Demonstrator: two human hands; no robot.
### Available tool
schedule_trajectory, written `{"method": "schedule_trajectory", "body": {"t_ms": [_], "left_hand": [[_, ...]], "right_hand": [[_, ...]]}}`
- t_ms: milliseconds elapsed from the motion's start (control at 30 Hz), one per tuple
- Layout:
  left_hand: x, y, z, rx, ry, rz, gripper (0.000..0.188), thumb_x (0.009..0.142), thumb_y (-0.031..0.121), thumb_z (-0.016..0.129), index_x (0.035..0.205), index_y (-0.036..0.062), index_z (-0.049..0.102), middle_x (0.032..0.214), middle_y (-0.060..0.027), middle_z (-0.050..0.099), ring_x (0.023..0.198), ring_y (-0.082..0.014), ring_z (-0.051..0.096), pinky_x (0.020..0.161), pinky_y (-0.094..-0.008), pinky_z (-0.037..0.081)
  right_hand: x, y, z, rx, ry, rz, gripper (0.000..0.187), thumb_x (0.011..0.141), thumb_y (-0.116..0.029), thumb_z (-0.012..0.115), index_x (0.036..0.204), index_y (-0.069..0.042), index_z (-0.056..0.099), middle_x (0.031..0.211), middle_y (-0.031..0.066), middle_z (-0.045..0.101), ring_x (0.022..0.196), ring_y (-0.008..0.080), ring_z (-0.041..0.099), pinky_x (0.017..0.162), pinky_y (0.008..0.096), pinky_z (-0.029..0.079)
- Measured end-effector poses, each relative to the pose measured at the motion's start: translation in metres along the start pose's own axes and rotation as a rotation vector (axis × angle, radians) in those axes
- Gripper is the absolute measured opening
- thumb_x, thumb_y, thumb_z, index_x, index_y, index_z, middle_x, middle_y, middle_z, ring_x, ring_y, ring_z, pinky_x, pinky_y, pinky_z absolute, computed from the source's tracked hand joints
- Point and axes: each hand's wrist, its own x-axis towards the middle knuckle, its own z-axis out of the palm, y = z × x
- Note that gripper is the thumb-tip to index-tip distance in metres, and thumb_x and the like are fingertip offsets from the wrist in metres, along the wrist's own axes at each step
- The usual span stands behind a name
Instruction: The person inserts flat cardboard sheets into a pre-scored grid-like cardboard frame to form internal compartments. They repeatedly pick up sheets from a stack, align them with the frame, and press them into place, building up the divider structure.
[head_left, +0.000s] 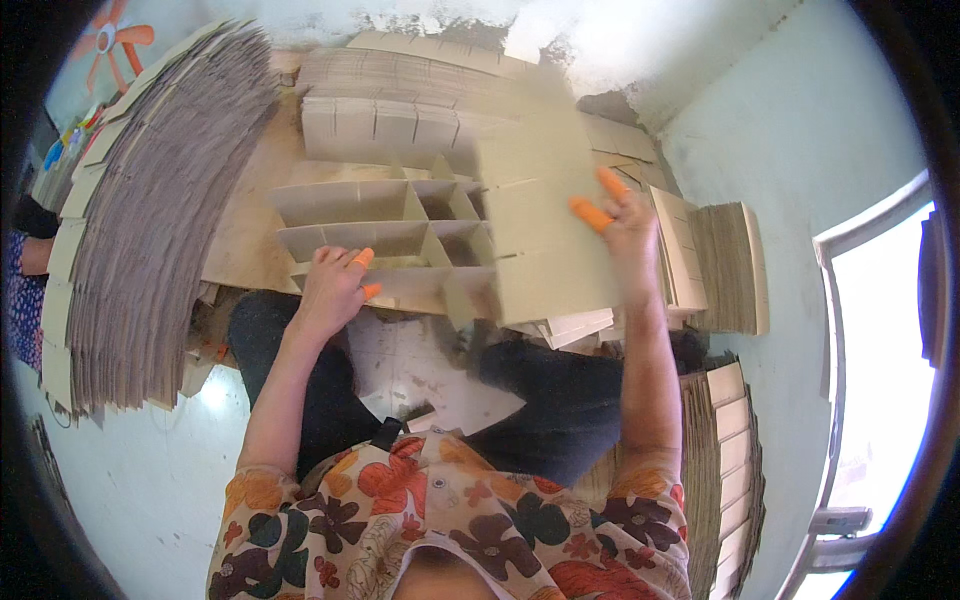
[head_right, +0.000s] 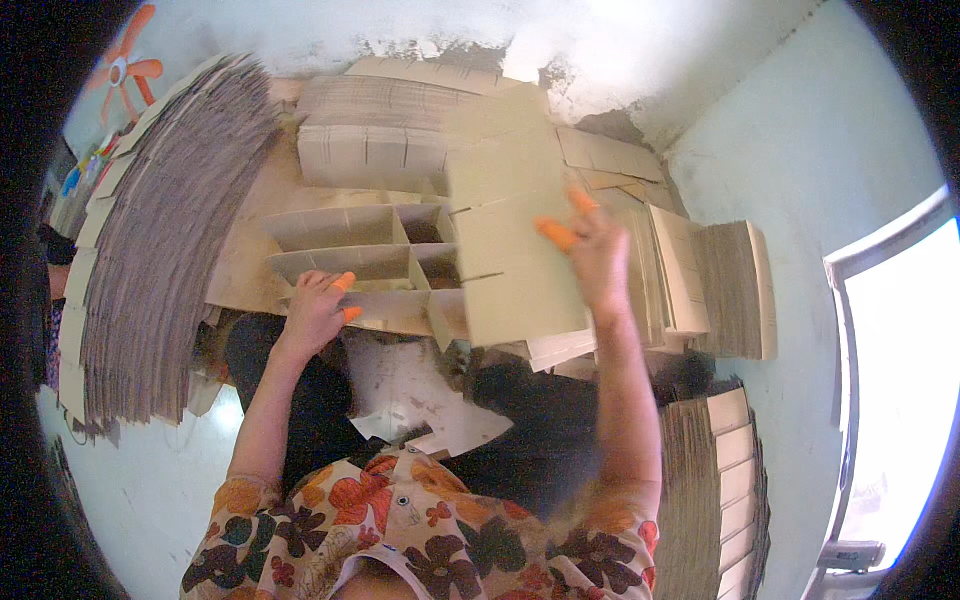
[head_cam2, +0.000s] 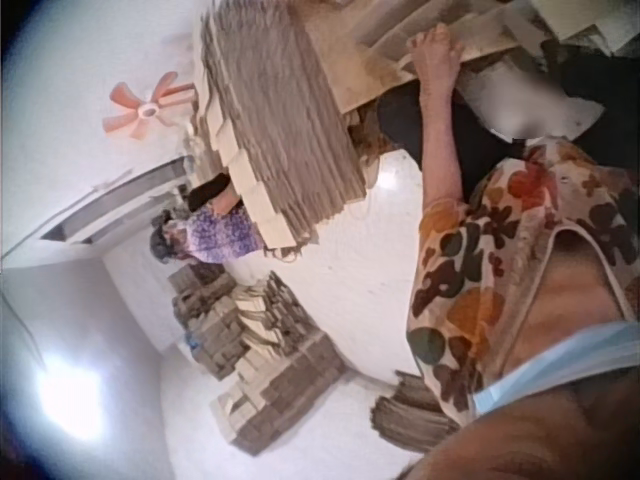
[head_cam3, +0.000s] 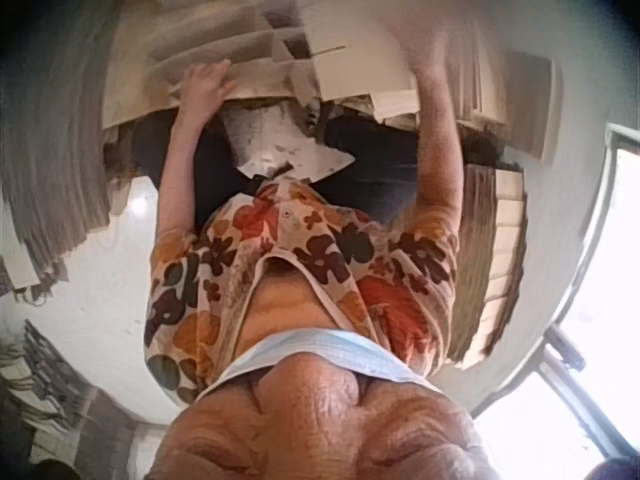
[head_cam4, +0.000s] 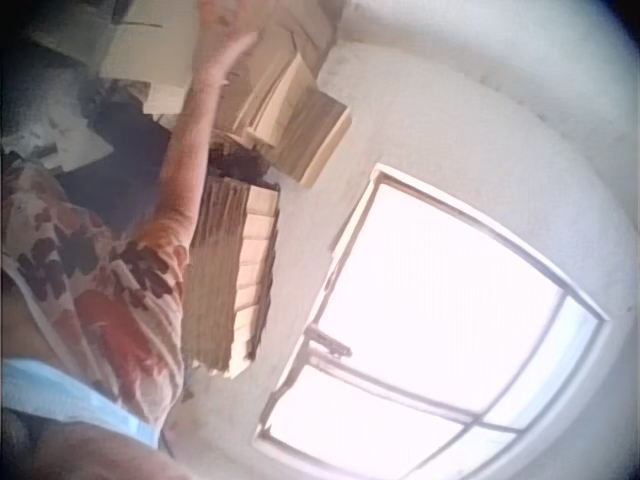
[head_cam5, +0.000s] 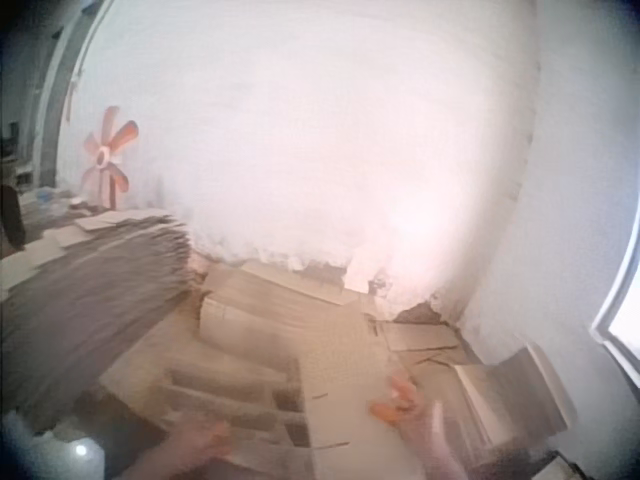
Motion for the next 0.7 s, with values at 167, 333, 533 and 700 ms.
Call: {"method": "schedule_trajectory", "body": {"t_ms": [167, 333, 533, 700], "left_hand": [[-0.014, -0.019, 0.02, -0.028, -0.011, -0.03, 0.016, 0.067, 0.007, 0.067, 0.082, 0.0046, 0.062, 0.074, -0.0115, 0.064, 0.078, -0.0291, 0.059, 0.078, -0.0389, 0.042], [-0.012, -0.022, 0.028, -0.004, -0.007, -0.022, 0.01, 0.069, 0.007, 0.068, 0.078, 0.0057, 0.065, 0.071, -0.0114, 0.064, 0.071, -0.029, 0.059, 0.073, -0.0391, 0.044], [-0.01, -0.018, 0.026, -0.024, -0.034, -0.055, 0.006, 0.07, 0.005, 0.065, 0.076, 0.0055, 0.063, 0.069, -0.0118, 0.062, 0.071, -0.0293, 0.059, 0.072, -0.0396, 0.044], [-0.009, -0.02, 0.028, -0.014, -0.043, -0.048, 0.006, 0.07, 0.005, 0.065, 0.074, 0.0049, 0.061, 0.068, -0.0127, 0.061, 0.073, -0.0306, 0.059, 0.072, -0.0409, 0.043]], "right_hand": [[-0.02, -0.002, 0.096, -0.296, -0.267, -0.314, 0.049, 0.073, -0.009, 0.077, 0.116, 0.005, 0.059, 0.066, 0.0168, 0.053, 0.054, 0.0154, 0.045, 0.053, 0.0293, 0.043], [-0.032, -0.017, 0.143, -0.42, -0.349, -0.317, 0.042, 0.073, -0.006, 0.075, 0.11, 0.007, 0.059, 0.069, 0.0239, 0.056, 0.055, 0.0294, 0.051, 0.055, 0.0336, 0.044], [-0.028, -0.024, 0.16, -0.504, -0.383, -0.364, 0.042, 0.078, -0.008, 0.069, 0.116, 0.006, 0.057, 0.075, 0.0294, 0.054, 0.052, 0.027, 0.05, 0.055, 0.0355, 0.044], [-0.023, -0.033, 0.165, -0.546, -0.446, -0.321, 0.044, 0.078, -0.007, 0.069, 0.118, 0.006, 0.055, 0.073, 0.0291, 0.054, 0.058, 0.0334, 0.057, 0.056, 0.0365, 0.045]]}}
